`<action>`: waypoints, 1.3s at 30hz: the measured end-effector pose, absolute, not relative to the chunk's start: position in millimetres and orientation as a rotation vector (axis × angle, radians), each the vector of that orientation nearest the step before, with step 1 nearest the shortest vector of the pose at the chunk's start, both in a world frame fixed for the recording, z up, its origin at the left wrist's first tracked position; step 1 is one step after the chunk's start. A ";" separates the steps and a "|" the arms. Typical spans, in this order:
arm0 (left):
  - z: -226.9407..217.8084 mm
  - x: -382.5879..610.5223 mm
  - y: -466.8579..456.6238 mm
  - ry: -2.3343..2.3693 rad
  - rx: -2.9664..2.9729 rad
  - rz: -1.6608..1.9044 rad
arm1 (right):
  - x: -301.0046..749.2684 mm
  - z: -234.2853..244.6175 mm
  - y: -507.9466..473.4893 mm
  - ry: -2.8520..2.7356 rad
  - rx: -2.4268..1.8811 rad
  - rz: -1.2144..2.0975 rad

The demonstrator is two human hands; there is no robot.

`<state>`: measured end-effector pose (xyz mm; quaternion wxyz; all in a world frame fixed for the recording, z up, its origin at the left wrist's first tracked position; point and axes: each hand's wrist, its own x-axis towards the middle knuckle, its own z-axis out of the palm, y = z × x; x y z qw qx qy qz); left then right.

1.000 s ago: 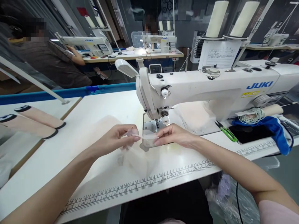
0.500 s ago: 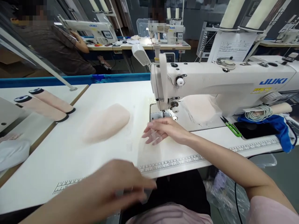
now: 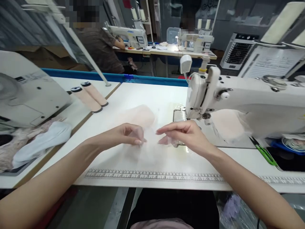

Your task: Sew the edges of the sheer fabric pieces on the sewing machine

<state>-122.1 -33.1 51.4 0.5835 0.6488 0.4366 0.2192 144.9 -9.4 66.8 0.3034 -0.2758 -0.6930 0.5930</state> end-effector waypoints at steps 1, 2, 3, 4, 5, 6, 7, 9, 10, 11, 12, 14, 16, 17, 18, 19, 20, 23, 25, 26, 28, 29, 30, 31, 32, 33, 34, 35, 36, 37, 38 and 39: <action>50.0 -133.2 -37.0 1.039 1.466 0.602 | 140.7 66.5 -7.9 -1.862 -0.728 1.535; 48.9 -143.8 -39.2 1.066 1.411 0.720 | 134.7 65.8 -5.3 -1.886 -0.718 1.509; 48.4 -153.8 -39.0 1.106 1.349 0.854 | 126.9 64.8 -1.5 -1.908 -0.705 1.491; 48.6 -162.7 -36.1 1.160 1.291 0.983 | 117.5 63.5 3.5 -1.926 -0.692 1.476; 49.4 -170.5 -30.4 1.231 1.258 1.095 | 106.7 61.8 9.5 -1.939 -0.680 1.464; 50.5 -176.9 -22.3 1.327 1.253 1.175 | 95.2 59.5 16.6 -1.930 -0.692 1.461; 51.4 -181.9 -12.3 1.427 1.271 1.213 | 83.7 56.4 24.3 -1.896 -0.714 1.466; 50.7 -188.0 9.9 1.637 1.346 1.159 | 63.1 47.8 40.7 -1.816 -0.746 1.534; 48.6 -189.3 20.3 1.690 1.361 1.123 | 55.1 42.5 48.5 -1.777 -0.772 1.569; 45.1 -189.6 29.4 1.728 1.375 1.095 | 49.0 36.9 55.8 -1.759 -0.819 1.607; 40.7 -189.2 36.6 1.765 1.393 1.068 | 44.7 31.3 62.1 -1.743 -0.861 1.638; 30.7 -187.3 45.1 1.837 1.440 1.025 | 40.8 21.9 71.2 -1.740 -0.924 1.692; 22.8 -185.8 47.0 1.911 1.505 0.988 | 40.7 16.4 75.7 -1.767 -0.965 1.728; 20.5 -185.7 46.4 1.944 1.540 0.971 | 41.0 15.4 76.5 -1.785 -0.979 1.741; 19.4 -186.2 45.6 1.970 1.573 0.954 | 41.3 15.3 76.6 -1.801 -0.989 1.752; 19.4 -187.2 44.8 1.988 1.601 0.933 | 41.3 16.0 76.1 -1.810 -0.994 1.762; 20.0 -188.6 44.2 2.000 1.623 0.908 | 41.0 17.1 75.3 -1.826 -1.000 1.764; 22.8 -192.9 42.9 2.032 1.684 0.823 | 40.2 21.0 72.4 -1.922 -1.019 1.724; 24.1 -192.3 39.6 2.092 1.751 0.794 | 41.8 22.9 71.0 -2.001 -1.028 1.677; 24.6 -190.3 36.5 2.133 1.791 0.801 | 43.4 23.6 70.7 -2.035 -1.033 1.650; 25.5 -182.6 27.1 2.207 1.878 0.864 | 47.2 25.3 71.4 -2.076 -1.059 1.587; 25.7 -177.4 21.3 2.218 1.928 0.919 | 48.4 26.2 72.5 -2.091 -1.082 1.499; 25.5 -171.9 15.1 2.196 1.991 0.978 | 48.4 27.2 74.2 -2.105 -1.094 1.345; 24.8 -166.2 9.0 2.136 2.068 1.036 | 46.6 27.9 76.6 -2.112 -1.079 1.142; 23.3 -160.8 3.4 2.064 2.128 1.061 | 42.9 28.4 79.7 -2.112 -1.035 0.919; 21.0 -155.9 -1.5 1.996 2.178 1.040 | 37.3 28.2 83.6 -2.118 -0.958 0.700; 18.1 -151.9 -5.5 1.957 2.209 0.980 | 30.3 27.2 88.2 -2.133 -0.868 0.579; 14.6 -148.8 -8.6 1.943 2.222 0.894 | 22.4 25.4 93.3 -2.184 -0.802 0.563; 10.9 -146.7 -10.8 1.945 2.227 0.808 | 14.8 22.8 98.8 -2.285 -0.785 0.594; 7.3 -145.7 -12.3 1.957 2.225 0.738 | 8.4 19.6 104.4 -2.401 -0.825 0.612; 4.2 -145.7 -13.3 1.967 2.222 0.688 | 3.9 16.1 109.7 -2.425 -0.884 0.612; 1.6 -146.6 -13.9 1.974 2.221 0.661 | 2.1 12.6 114.3 -2.434 -0.946 0.601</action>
